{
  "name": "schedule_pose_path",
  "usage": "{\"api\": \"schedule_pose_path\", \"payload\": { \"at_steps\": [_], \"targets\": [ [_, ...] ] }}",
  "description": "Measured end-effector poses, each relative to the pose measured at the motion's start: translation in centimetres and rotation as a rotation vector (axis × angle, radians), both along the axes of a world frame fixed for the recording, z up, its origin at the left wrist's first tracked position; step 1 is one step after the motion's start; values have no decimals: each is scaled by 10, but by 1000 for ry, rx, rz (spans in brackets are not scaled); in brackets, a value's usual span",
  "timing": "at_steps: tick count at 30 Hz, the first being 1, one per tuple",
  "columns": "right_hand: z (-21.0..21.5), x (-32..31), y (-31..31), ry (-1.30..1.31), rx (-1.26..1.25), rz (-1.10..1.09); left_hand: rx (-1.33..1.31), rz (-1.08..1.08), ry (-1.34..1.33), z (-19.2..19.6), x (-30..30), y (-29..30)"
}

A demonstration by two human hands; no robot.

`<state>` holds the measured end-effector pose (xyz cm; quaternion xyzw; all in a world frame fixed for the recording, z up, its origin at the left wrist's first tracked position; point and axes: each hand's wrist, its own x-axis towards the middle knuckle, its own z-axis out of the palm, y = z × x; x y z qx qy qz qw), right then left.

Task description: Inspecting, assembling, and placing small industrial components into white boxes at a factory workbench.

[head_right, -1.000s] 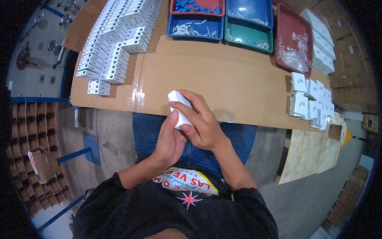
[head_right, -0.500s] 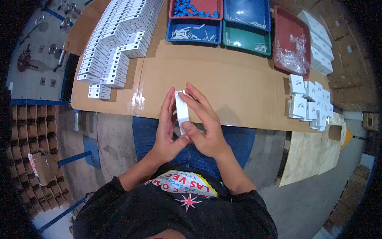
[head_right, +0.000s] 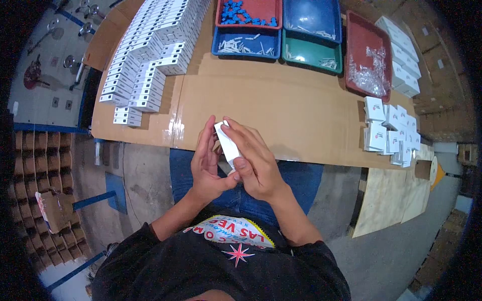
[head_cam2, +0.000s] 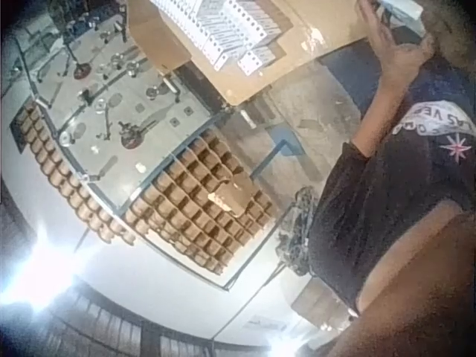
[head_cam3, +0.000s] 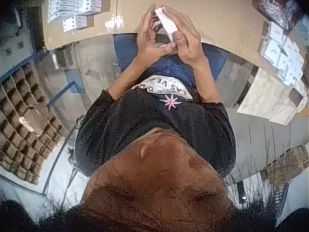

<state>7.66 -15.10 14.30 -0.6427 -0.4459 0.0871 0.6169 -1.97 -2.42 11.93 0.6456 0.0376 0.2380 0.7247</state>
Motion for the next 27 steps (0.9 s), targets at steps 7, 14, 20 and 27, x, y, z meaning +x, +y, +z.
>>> {"api": "schedule_pose_path", "payload": {
  "at_steps": [7, 14, 20, 27],
  "targets": [
    [-4, -4, 8, -58, 58, -27, 47, 104, -70, -4, -2, -10],
    [-5, -8, 10, -19, 91, -77, 155, 185, -80, -6, 2, -12],
    [-2, -9, 8, 106, 113, -96, 90, 173, -87, -2, 2, -12],
    [1, -2, 5, 249, -8, 14, -309, 111, 68, 11, 9, -9]
  ]
}}
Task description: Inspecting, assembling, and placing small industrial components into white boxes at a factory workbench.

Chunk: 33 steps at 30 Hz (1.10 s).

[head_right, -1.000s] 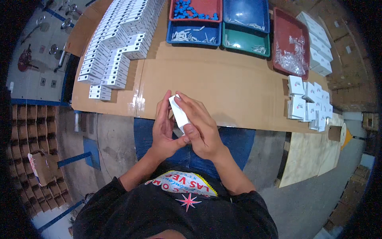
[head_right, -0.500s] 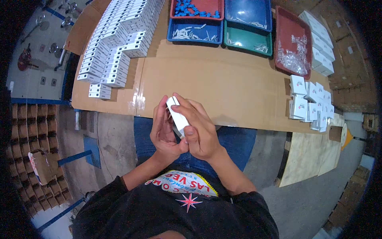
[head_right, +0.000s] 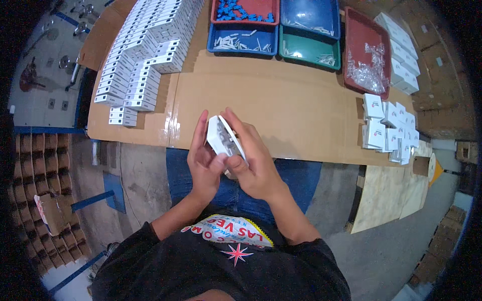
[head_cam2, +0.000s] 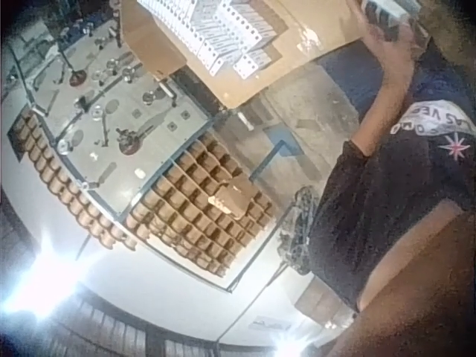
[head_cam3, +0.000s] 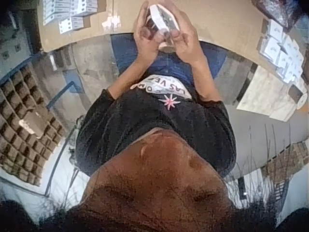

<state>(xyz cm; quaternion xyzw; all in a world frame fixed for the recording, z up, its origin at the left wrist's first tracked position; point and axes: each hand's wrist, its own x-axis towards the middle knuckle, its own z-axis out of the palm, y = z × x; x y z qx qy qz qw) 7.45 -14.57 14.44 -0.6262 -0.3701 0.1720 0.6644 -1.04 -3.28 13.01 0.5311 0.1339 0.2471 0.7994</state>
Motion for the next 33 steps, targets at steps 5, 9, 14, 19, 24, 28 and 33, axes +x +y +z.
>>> {"api": "schedule_pose_path", "payload": {
  "at_steps": [5, 9, 14, 19, 24, 28, 33],
  "targets": [
    [-5, 0, -1, -56, -144, 33, -157, -74, 77, -9, 1, 7],
    [-8, -5, 5, -161, -164, -38, -156, -70, 22, -18, -1, -1],
    [-5, -12, 14, -128, -109, -99, -115, -38, 11, -20, -2, 3],
    [-11, -10, 9, 167, -51, -138, -256, -71, -53, -17, 1, 2],
    [-31, 24, -6, 646, 130, -166, -623, -95, 164, -21, 19, 25],
    [-57, 42, -31, 872, 177, -209, -605, -313, 287, -47, 27, 44],
    [-92, 60, -51, 407, -161, -469, -32, -492, 747, -77, 33, 67]
  ]
}}
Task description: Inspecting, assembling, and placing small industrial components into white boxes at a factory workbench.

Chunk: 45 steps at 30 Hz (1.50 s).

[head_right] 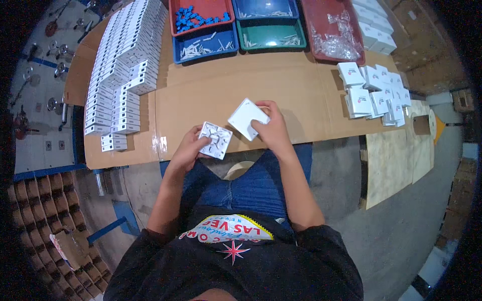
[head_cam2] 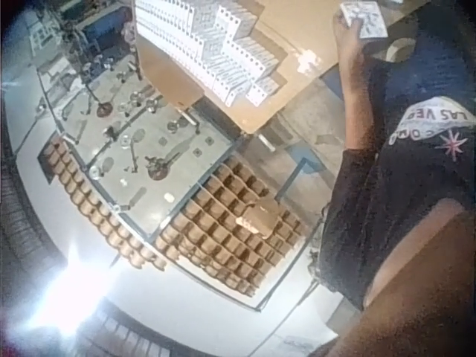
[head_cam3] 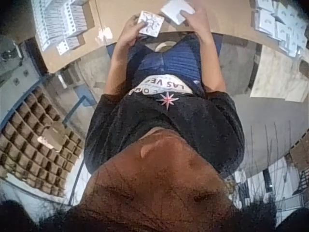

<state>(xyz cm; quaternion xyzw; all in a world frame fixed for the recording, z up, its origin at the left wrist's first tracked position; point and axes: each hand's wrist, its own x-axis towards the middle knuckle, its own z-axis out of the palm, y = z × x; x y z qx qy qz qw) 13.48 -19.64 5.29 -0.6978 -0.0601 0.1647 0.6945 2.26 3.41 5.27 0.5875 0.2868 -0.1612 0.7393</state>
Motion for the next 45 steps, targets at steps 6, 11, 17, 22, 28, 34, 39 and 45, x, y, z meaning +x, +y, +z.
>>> {"api": "schedule_pose_path", "payload": {
  "at_steps": [6, 11, 17, 22, 28, 34, 39, 45],
  "targets": [
    [-6, 25, -29, 9, -124, 232, 612, -335, -296, -3, 18, 11],
    [-16, 33, -19, -12, -268, 275, 1012, -555, -614, -5, 52, 7],
    [-16, 28, -16, -593, -575, 112, 1301, -238, -599, -7, 39, -21],
    [4, 11, -20, -535, -861, 286, 1259, -243, -341, -19, 8, -29],
    [-18, 44, -47, -635, -734, 444, 1079, -336, -663, -28, 20, 17],
    [-18, 49, -50, -551, -731, 486, 1040, -357, -604, -36, 21, 26],
    [-15, 51, -47, -548, -712, 481, 1061, -323, -638, -40, 22, 29],
    [-18, 58, -62, -655, -533, 360, 904, -164, -763, -37, 20, 20]
  ]
}}
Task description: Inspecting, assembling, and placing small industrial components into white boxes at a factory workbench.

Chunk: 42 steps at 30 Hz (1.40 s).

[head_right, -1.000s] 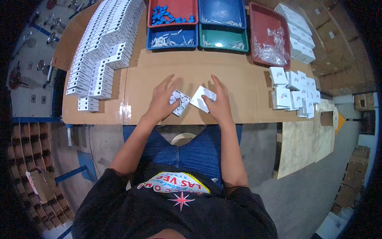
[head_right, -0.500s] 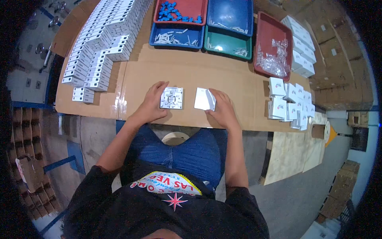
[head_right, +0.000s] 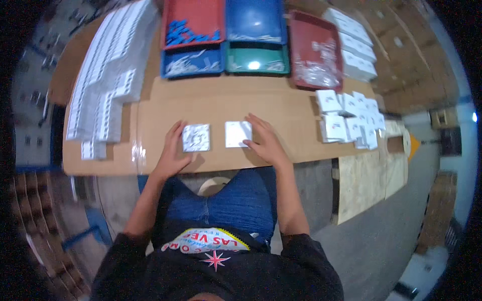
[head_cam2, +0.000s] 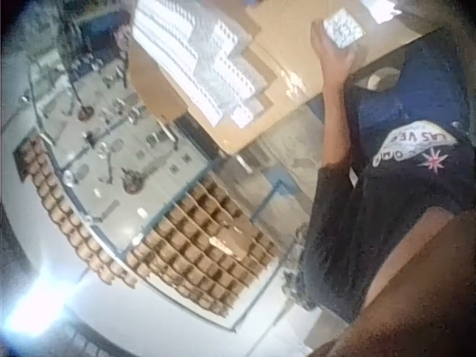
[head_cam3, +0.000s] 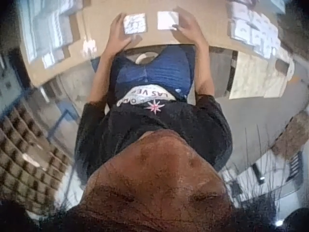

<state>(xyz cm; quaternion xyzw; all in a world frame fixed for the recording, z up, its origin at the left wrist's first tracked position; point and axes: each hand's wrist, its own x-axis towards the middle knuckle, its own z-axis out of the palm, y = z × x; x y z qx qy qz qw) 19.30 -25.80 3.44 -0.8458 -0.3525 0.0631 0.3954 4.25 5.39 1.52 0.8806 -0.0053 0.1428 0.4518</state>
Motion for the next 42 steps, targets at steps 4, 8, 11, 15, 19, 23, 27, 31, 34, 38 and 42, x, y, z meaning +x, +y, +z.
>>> {"api": "schedule_pose_path", "payload": {
  "at_steps": [4, 8, 11, 15, 19, 23, 27, 31, 34, 38, 42],
  "targets": [
    [15, 28, -13, 192, 277, -241, -67, 257, -76, -36, -25, 6],
    [48, 87, -55, 173, 102, -359, -298, 305, -74, -31, -21, 2],
    [57, 143, -88, -76, -166, -541, -141, 307, -51, -25, -17, -5],
    [67, 223, -131, -245, -248, -586, -24, 334, -22, -17, -13, -14],
    [74, 274, -149, -107, -224, -753, 54, 366, -11, -17, -14, -14],
    [55, 317, -174, -297, -154, -818, 109, 363, 16, -17, -12, -18],
    [45, 334, -161, -267, -222, -708, 202, 363, 35, -13, -10, -21],
    [28, 338, -139, -199, -386, -305, 258, 358, 27, -13, -8, -24],
    [36, 314, -100, -235, -563, -188, 294, 372, 53, -12, -13, -20],
    [19, 326, -120, -373, -662, -257, 315, 340, 56, -16, -7, -22],
    [17, 330, -126, -508, -463, -491, 258, 354, 69, -21, -12, -18]
  ]
}}
